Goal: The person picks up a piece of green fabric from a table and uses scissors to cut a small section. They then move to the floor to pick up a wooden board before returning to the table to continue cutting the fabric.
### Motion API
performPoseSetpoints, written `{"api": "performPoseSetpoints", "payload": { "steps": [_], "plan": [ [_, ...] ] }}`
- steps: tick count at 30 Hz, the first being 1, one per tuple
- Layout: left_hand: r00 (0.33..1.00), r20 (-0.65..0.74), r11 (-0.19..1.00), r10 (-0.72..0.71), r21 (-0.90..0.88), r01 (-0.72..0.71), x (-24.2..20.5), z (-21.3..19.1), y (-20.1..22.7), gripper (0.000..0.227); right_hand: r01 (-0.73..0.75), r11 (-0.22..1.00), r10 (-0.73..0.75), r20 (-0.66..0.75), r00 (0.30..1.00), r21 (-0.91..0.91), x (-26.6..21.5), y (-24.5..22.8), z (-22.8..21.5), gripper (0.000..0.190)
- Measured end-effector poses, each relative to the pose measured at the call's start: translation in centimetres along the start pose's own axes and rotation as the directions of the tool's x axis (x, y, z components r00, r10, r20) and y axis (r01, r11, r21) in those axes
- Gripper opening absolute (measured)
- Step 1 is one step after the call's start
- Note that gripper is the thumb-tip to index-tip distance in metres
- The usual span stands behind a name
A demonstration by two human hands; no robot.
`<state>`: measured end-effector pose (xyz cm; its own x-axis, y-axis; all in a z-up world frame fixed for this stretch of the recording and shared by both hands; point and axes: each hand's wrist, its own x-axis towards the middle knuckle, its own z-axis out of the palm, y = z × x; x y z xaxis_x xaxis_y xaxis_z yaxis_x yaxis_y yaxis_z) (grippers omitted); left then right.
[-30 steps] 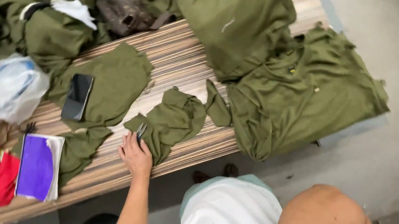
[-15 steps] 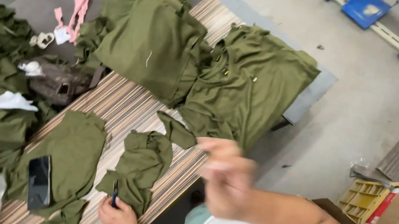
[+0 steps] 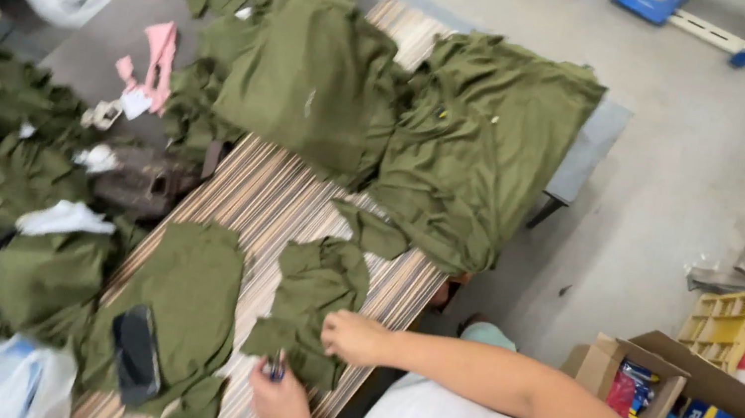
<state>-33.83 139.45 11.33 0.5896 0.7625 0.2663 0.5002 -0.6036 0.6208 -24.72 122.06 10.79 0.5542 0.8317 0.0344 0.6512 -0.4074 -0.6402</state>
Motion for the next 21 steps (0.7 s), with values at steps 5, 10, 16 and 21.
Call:
{"api": "performPoseSetpoints", "payload": {
  "steps": [5, 10, 16, 21],
  "plan": [
    [0.887, 0.436, 0.974, 0.153, 0.082, -0.209, 3.6, 1.5, -2.6, 0.024, -0.076, 0.995, 0.076, 0.006, 0.997, -0.058, 0.0, -1.3, -0.4, 0.022],
    [0.897, 0.441, 0.992, 0.022, -0.124, 0.036, 3.9, -0.7, 0.3, 0.015, -0.053, 0.958, 0.04, -0.052, 0.998, -0.28, -0.3, -0.1, 1.4, 0.033],
    [0.937, 0.304, 0.838, 0.171, -0.546, 0.024, 6.4, -5.3, 6.8, 0.008, -0.128, 0.992, 0.123, -0.175, 0.977, -0.015, -1.6, -1.5, -2.8, 0.017],
    [0.863, 0.328, 0.658, 0.383, -0.753, -0.005, 6.8, -9.3, 13.4, 0.006, -0.168, 0.895, 0.273, -0.211, 0.938, 0.412, 0.5, -6.2, -5.5, 0.071]
  ]
}}
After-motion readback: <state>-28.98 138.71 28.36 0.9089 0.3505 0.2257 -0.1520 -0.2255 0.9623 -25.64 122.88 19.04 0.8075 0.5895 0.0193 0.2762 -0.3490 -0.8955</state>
